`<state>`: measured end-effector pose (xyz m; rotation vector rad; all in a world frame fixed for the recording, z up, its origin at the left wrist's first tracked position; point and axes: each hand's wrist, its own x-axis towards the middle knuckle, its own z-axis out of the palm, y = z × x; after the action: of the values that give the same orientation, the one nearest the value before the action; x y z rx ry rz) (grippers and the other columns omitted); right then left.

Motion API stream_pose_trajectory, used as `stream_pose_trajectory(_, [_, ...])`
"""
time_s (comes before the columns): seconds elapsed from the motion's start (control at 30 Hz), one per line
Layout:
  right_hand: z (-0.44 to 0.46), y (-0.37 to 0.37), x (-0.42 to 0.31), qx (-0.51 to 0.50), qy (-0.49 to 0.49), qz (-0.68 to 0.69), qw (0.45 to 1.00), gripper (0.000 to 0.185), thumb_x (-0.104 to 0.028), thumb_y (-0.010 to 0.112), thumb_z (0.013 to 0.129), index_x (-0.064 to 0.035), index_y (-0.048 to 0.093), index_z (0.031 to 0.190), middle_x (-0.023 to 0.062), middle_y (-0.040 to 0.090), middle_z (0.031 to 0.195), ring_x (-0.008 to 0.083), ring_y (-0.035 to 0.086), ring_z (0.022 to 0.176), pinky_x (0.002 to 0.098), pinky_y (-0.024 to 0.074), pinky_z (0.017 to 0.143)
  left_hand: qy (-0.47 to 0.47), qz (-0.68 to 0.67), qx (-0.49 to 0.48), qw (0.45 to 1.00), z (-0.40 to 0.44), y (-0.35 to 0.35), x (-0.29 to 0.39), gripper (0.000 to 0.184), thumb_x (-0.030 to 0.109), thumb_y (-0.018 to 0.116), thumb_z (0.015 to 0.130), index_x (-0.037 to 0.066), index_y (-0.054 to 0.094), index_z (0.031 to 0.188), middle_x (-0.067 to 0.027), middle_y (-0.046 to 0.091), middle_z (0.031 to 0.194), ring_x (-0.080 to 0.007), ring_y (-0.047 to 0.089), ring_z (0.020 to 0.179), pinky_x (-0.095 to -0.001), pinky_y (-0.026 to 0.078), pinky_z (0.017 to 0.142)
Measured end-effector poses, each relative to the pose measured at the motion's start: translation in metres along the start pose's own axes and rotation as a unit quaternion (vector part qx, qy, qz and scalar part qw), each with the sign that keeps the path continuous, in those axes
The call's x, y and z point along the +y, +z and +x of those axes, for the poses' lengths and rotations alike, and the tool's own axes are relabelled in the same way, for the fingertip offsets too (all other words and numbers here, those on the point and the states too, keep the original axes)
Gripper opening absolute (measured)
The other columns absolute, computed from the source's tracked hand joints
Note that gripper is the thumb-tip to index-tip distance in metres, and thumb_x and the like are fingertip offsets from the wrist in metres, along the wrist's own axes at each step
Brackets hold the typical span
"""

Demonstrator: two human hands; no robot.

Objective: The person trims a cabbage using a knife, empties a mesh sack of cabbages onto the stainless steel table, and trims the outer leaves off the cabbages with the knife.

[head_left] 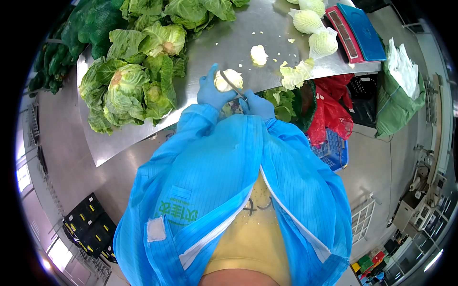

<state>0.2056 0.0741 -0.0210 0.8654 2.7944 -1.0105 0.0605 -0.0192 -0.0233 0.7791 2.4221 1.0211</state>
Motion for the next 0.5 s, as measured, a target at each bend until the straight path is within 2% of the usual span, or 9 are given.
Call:
stream_pose_trajectory(0.07, [0.001, 0.0, 0.001, 0.004, 0.006, -0.003, 1.0, 0.027, -0.033, 0.049, 0.088, -0.0078, 0.044, 0.094, 0.0154, 0.061, 0.077, 0.0371, 0.06, 0.069, 0.0481, 0.0441, 0.057, -0.013, 0.002, -0.018, 1.0, 0.002, 0.0, 0.001, 0.099, 0.037, 0.084, 0.05, 0.013, 0.037, 0.134, -0.0193, 0.044, 0.116, -0.0326, 0.05, 0.107, -0.0372, 0.044, 0.092])
stream_pose_trajectory(0.2, [0.001, 0.0, 0.002, 0.01, 0.005, -0.017, 1.0, 0.026, -0.032, 0.05, 0.088, -0.0077, 0.044, 0.094, 0.0148, 0.062, 0.074, 0.0363, 0.06, 0.067, 0.0488, 0.0442, 0.057, -0.018, 0.026, -0.05, 0.998, 0.005, -0.004, 0.007, 0.098, 0.037, 0.084, 0.049, 0.012, 0.038, 0.132, -0.0185, 0.044, 0.116, -0.0322, 0.05, 0.106, -0.0368, 0.044, 0.092])
stream_pose_trajectory(0.27, [0.003, -0.003, 0.001, 0.008, 0.011, -0.024, 1.0, 0.026, -0.032, 0.051, 0.087, -0.0078, 0.045, 0.094, 0.0148, 0.062, 0.073, 0.036, 0.06, 0.066, 0.049, 0.0445, 0.056, 0.028, 0.079, -0.045, 0.995, 0.006, -0.004, 0.006, 0.103, 0.043, 0.084, 0.046, 0.009, 0.038, 0.131, -0.0179, 0.044, 0.12, -0.0326, 0.052, 0.108, -0.0366, 0.044, 0.092])
stream_pose_trajectory(0.3, [0.004, -0.004, 0.001, 0.005, 0.017, -0.032, 0.999, 0.025, -0.031, 0.051, 0.087, -0.0079, 0.045, 0.094, 0.0148, 0.062, 0.071, 0.0357, 0.061, 0.065, 0.0492, 0.0447, 0.056, 0.029, 0.08, -0.046, 0.995, 0.007, -0.002, 0.003, 0.103, 0.043, 0.084, 0.046, 0.009, 0.038, 0.131, -0.0179, 0.044, 0.12, -0.0326, 0.052, 0.108, -0.0366, 0.044, 0.092])
stream_pose_trajectory(0.37, [0.005, -0.005, 0.003, 0.005, 0.021, -0.033, 0.999, 0.025, -0.031, 0.051, 0.086, -0.008, 0.045, 0.094, 0.0156, 0.062, 0.071, 0.0356, 0.061, 0.065, 0.0492, 0.0451, 0.056, 0.061, -0.007, -0.049, 0.997, 0.009, 0.003, -0.002, 0.102, 0.044, 0.083, 0.047, 0.006, 0.038, 0.13, -0.0183, 0.045, 0.122, -0.0322, 0.051, 0.11, -0.0369, 0.043, 0.093])
stream_pose_trajectory(0.5, [0.006, -0.01, 0.003, -0.017, 0.047, -0.041, 0.998, 0.023, -0.029, 0.05, 0.085, -0.0078, 0.046, 0.094, 0.0181, 0.063, 0.072, 0.0361, 0.062, 0.067, 0.0491, 0.0464, 0.058, 0.049, 0.02, -0.052, 0.997, 0.01, 0.007, -0.001, 0.101, 0.045, 0.082, 0.05, 0.005, 0.037, 0.131, -0.0176, 0.046, 0.122, -0.0315, 0.05, 0.112, -0.0373, 0.043, 0.093])
